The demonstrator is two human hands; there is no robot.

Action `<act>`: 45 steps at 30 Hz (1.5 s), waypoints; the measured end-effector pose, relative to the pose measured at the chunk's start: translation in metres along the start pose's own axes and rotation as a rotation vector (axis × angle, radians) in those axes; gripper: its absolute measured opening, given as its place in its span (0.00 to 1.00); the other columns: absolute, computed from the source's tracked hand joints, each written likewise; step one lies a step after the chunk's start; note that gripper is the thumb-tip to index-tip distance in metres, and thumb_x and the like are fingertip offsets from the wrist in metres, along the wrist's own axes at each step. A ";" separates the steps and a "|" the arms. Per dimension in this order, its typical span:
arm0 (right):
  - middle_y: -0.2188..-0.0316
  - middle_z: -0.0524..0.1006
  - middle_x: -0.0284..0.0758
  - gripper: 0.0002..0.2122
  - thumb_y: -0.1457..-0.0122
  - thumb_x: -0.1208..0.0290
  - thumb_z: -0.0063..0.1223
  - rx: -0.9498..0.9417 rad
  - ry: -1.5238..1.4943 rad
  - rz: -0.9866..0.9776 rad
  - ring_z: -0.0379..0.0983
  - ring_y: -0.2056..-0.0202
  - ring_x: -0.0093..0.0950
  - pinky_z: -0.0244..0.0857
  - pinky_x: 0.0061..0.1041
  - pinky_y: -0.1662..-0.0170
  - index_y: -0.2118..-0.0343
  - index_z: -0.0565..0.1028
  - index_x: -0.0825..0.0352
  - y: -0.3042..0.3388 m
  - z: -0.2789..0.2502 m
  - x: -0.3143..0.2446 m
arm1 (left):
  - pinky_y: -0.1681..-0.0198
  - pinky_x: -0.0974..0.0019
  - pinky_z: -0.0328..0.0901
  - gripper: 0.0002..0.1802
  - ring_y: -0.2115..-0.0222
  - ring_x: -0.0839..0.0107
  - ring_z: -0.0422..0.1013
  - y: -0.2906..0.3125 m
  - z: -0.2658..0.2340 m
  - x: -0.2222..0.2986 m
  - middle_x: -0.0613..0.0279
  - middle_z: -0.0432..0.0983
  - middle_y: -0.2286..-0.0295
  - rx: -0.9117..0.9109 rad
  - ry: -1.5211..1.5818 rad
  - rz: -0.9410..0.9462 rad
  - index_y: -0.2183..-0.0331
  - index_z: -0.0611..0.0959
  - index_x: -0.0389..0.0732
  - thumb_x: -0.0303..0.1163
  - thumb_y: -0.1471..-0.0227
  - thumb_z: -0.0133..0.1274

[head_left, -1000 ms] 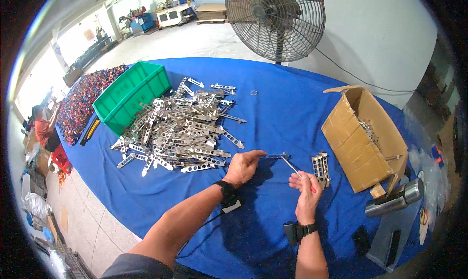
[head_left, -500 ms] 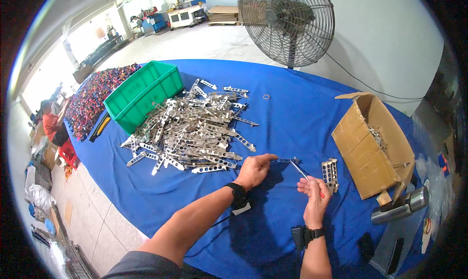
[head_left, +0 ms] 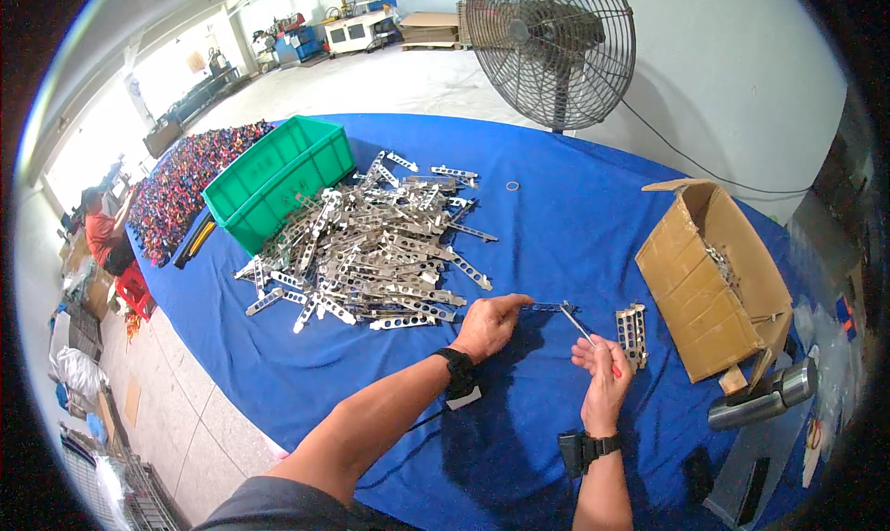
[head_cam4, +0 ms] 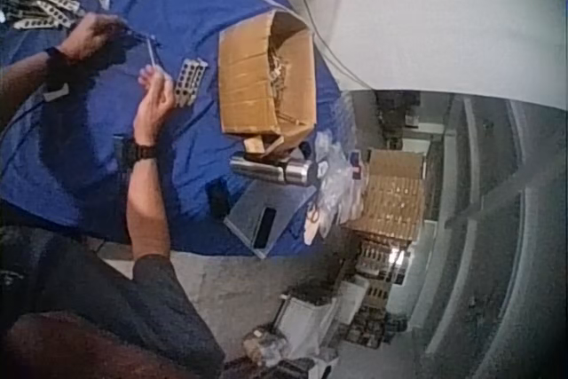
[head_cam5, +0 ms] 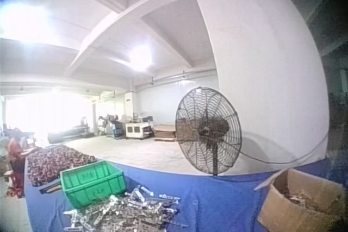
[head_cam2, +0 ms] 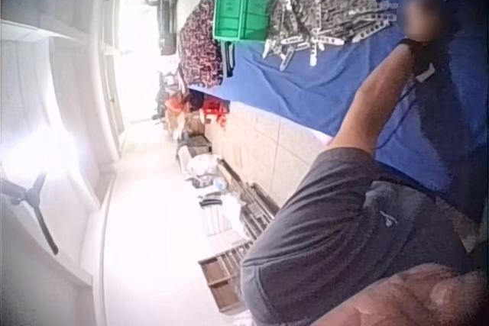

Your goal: The recorder uses a small manual tool to inspect or align components on metal brackets at an assembly workstation.

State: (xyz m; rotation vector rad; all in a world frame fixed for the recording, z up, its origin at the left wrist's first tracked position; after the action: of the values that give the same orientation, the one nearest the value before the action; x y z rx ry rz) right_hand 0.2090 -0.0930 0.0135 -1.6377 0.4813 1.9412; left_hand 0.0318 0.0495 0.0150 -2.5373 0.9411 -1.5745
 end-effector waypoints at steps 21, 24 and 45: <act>0.68 0.80 0.43 0.12 0.34 0.66 0.45 -0.020 -0.025 0.011 0.79 0.68 0.30 0.73 0.27 0.64 0.63 0.76 0.71 0.001 0.000 -0.001 | 0.72 0.55 0.66 0.14 0.77 0.51 0.73 0.000 0.001 -0.001 0.47 0.73 0.81 -0.016 0.004 -0.025 0.58 0.83 0.44 0.26 0.46 0.47; 0.68 0.80 0.43 0.12 0.34 0.67 0.45 -0.029 -0.010 0.029 0.79 0.68 0.30 0.73 0.27 0.64 0.63 0.76 0.72 0.001 -0.002 0.001 | 0.71 0.54 0.67 0.14 0.77 0.50 0.74 -0.001 0.000 0.000 0.46 0.74 0.80 -0.003 0.001 -0.004 0.58 0.83 0.44 0.26 0.46 0.48; 0.67 0.80 0.42 0.11 0.34 0.70 0.45 -0.024 0.032 0.018 0.79 0.68 0.30 0.74 0.27 0.64 0.62 0.75 0.74 0.001 -0.002 0.002 | 0.71 0.53 0.67 0.14 0.75 0.48 0.74 0.000 0.000 -0.004 0.44 0.74 0.79 0.005 0.005 -0.011 0.58 0.83 0.43 0.26 0.46 0.47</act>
State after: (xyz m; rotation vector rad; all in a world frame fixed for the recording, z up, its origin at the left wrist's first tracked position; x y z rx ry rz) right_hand 0.2103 -0.0945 0.0106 -1.6873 0.4888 1.9435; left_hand 0.0310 0.0516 0.0115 -2.5408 0.9240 -1.5850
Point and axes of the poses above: each hand's wrist, its own y-axis away from the middle knuckle, its own z-axis out of the palm, x = y × z, the point moved 6 cm from there along -y, towards the middle knuckle
